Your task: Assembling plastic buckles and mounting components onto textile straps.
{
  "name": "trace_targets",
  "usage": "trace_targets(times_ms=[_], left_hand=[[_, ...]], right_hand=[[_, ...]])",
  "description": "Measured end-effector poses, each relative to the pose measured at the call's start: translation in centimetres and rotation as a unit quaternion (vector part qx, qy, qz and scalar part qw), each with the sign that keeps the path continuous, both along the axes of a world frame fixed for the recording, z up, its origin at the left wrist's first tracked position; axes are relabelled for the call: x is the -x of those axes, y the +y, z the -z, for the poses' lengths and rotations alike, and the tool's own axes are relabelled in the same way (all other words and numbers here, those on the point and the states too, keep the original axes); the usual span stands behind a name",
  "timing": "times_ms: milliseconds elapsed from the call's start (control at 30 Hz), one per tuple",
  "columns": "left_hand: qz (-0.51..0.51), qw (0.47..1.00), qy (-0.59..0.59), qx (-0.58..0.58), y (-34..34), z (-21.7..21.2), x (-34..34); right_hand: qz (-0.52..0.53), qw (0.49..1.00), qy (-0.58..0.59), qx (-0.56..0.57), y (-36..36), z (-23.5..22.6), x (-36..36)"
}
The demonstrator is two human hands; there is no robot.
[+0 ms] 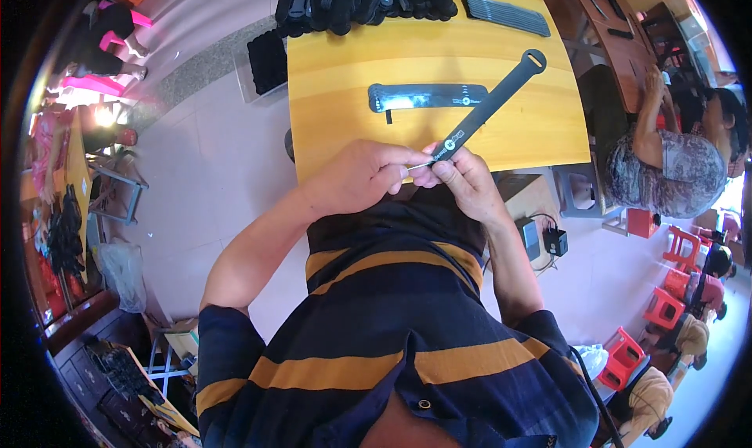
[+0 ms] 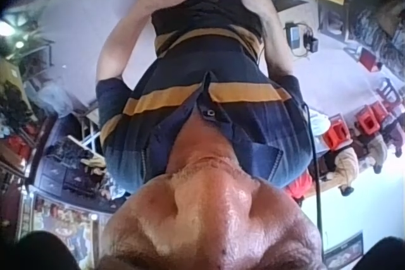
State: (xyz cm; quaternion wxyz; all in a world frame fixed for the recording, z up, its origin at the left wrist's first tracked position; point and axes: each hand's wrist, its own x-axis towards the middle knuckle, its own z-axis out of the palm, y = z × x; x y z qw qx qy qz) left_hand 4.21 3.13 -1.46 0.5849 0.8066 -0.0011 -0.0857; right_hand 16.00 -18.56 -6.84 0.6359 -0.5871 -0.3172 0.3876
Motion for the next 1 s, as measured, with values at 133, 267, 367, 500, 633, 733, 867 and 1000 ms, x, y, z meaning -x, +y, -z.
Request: trace_targets(times_ms=[133,267,367,500,633,733,867,1000], left_hand=[[0.001,0.987,-0.104,-0.120,-0.5,-0.8,0.0],[-0.028,0.966,-0.148,-0.210,-1.4,-2.1,0.5],[-0.037,0.963,-0.122,-0.236,-1.2,-2.1,0.4],[-0.033,0.949,-0.151,-0.273,-1.4,-1.6,-0.1],[0.028,0.938,-0.186,-0.292,-1.4,-1.5,-0.1],[0.090,0.920,-0.180,-0.336,-1.1,-1.1,0.3],[0.121,0.925,-0.180,-0.313,-1.4,-2.0,0.3],[0.148,0.928,-0.180,-0.289,-1.7,-2.4,0.8]], right_hand=[[0.012,1.000,-0.002,0.018,0.1,0.1,0.3],[0.031,0.999,0.020,0.021,0.3,-0.2,0.6],[0.031,0.999,0.017,0.019,0.4,-0.8,0.7],[-0.001,1.000,-0.004,0.030,0.1,-0.8,0.7],[-0.066,0.995,0.066,0.021,0.1,-1.1,0.9],[-0.123,0.986,0.102,0.047,0.0,-1.6,0.7],[-0.183,0.975,0.124,0.039,-0.6,-0.9,0.6],[-0.212,0.961,0.178,0.001,-0.9,-0.4,0.6]])
